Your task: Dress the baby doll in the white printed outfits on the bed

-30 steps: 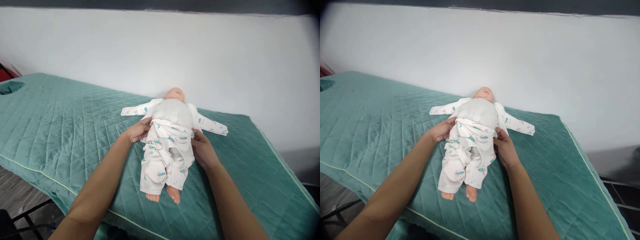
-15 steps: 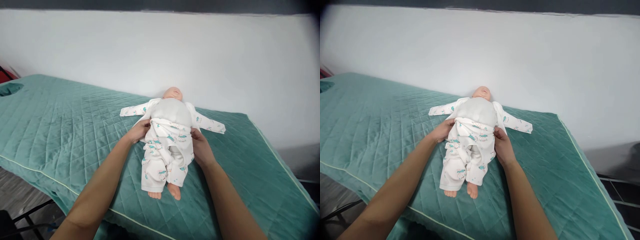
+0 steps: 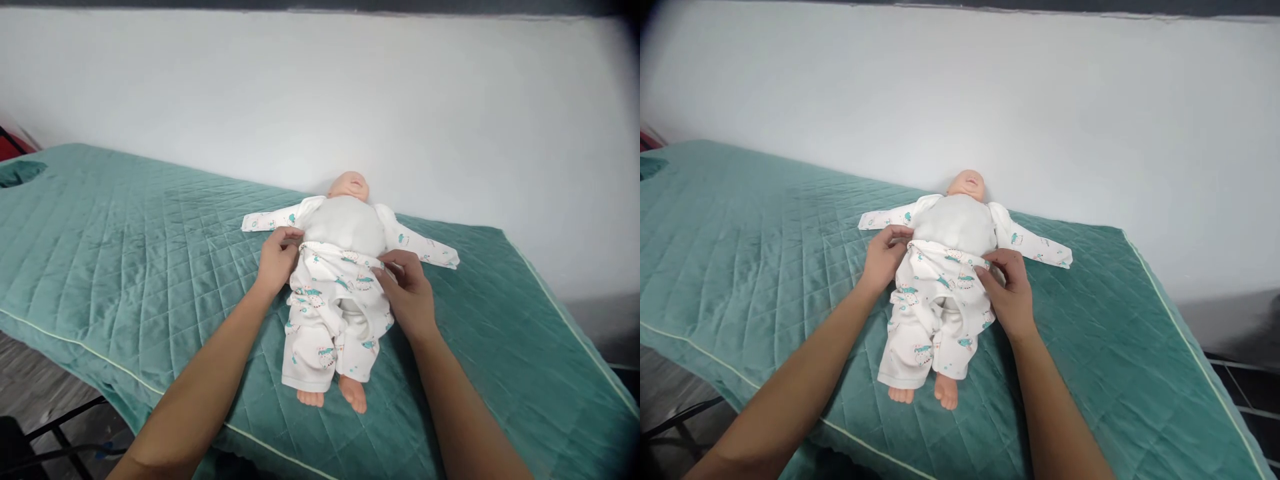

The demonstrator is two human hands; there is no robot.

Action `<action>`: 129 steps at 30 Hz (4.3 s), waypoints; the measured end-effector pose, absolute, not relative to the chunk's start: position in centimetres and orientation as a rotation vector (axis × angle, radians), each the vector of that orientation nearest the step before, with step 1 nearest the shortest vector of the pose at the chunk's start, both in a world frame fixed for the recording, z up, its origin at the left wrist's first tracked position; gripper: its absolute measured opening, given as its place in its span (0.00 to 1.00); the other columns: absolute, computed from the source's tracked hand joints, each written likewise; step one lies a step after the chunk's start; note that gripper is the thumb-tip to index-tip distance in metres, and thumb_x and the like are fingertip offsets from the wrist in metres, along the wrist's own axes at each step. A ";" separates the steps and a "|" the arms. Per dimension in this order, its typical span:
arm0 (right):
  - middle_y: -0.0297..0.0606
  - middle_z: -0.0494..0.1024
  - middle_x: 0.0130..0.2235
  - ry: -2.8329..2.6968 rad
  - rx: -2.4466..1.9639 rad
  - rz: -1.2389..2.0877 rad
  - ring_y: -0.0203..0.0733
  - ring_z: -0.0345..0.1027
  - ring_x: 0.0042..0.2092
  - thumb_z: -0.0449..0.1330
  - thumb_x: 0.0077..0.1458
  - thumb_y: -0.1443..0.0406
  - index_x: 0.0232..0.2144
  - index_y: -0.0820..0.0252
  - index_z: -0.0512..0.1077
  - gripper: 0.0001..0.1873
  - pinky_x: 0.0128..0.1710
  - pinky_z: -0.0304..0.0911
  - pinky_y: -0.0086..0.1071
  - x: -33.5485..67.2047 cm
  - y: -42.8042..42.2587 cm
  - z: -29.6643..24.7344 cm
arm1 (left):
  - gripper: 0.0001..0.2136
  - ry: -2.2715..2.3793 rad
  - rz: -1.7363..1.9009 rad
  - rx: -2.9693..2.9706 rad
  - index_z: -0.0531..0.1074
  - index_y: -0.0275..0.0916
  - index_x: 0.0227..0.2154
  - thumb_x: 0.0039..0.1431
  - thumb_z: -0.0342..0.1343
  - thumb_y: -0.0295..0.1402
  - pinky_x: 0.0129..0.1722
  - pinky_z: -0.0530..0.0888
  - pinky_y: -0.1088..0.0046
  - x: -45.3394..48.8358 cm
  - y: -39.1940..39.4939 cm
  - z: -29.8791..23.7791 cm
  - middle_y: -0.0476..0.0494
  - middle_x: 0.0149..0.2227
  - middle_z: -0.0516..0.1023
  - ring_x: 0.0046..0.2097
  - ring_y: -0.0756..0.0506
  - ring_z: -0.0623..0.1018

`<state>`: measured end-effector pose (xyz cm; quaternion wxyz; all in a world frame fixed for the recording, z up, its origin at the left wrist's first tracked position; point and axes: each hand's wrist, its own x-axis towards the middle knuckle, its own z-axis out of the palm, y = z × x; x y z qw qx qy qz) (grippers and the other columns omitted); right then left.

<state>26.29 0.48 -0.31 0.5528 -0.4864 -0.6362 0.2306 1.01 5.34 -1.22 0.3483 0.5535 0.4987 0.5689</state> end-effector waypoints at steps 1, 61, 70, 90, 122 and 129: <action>0.37 0.70 0.46 -1.559 -1.146 0.518 0.46 0.67 0.52 0.67 0.56 0.60 0.40 0.50 0.74 0.09 0.57 0.63 0.46 26.4 0.6 -0.3 | 0.10 1.264 1.526 1.514 0.76 0.39 0.40 0.57 0.53 0.25 0.53 0.73 0.65 1.1 5.1 -0.9 0.43 0.45 0.79 0.50 0.45 0.77; 0.33 0.77 0.33 -1.361 -1.312 1.216 0.37 0.67 0.33 0.73 0.44 0.54 0.31 0.57 0.74 0.17 0.32 0.63 0.30 28.8 4.3 1.4 | 0.11 1.435 1.031 1.694 0.76 0.39 0.42 0.57 0.56 0.34 0.47 0.70 0.63 0.4 8.9 -1.2 0.43 0.39 0.82 0.42 0.41 0.77; 0.33 0.76 0.30 -1.430 -1.330 1.407 0.38 0.67 0.32 0.75 0.39 0.55 0.31 0.57 0.73 0.20 0.30 0.64 0.31 29.2 3.9 1.7 | 0.06 1.251 0.877 1.624 0.77 0.40 0.27 0.42 0.61 0.29 0.36 0.72 0.69 -0.4 8.7 -0.1 0.45 0.28 0.81 0.37 0.40 0.77; 0.26 0.66 0.22 -1.516 -1.738 0.886 0.35 0.58 0.26 0.61 0.46 0.63 0.25 0.56 0.66 0.07 0.26 0.52 0.30 27.8 4.9 0.5 | 0.14 1.054 0.900 0.995 0.77 0.38 0.30 0.39 0.54 0.21 0.31 0.75 0.70 1.2 8.9 -1.7 0.49 0.25 0.79 0.27 0.47 0.77; 0.34 0.83 0.34 -0.988 -1.208 1.251 0.48 0.77 0.38 0.70 0.42 0.63 0.34 0.55 0.75 0.14 0.36 0.72 0.39 25.8 4.8 0.0 | 0.13 0.734 0.981 0.804 0.80 0.36 0.40 0.48 0.66 0.29 0.47 0.79 0.61 2.6 8.2 -1.3 0.43 0.34 0.85 0.42 0.40 0.83; 0.34 0.84 0.36 -0.933 -1.081 1.364 0.49 0.78 0.43 0.70 0.38 0.67 0.33 0.54 0.74 0.16 0.43 0.75 0.42 26.3 5.1 -0.4 | 0.17 0.735 1.041 0.736 0.78 0.38 0.46 0.53 0.66 0.34 0.48 0.79 0.62 3.4 8.2 -1.2 0.42 0.40 0.85 0.43 0.40 0.83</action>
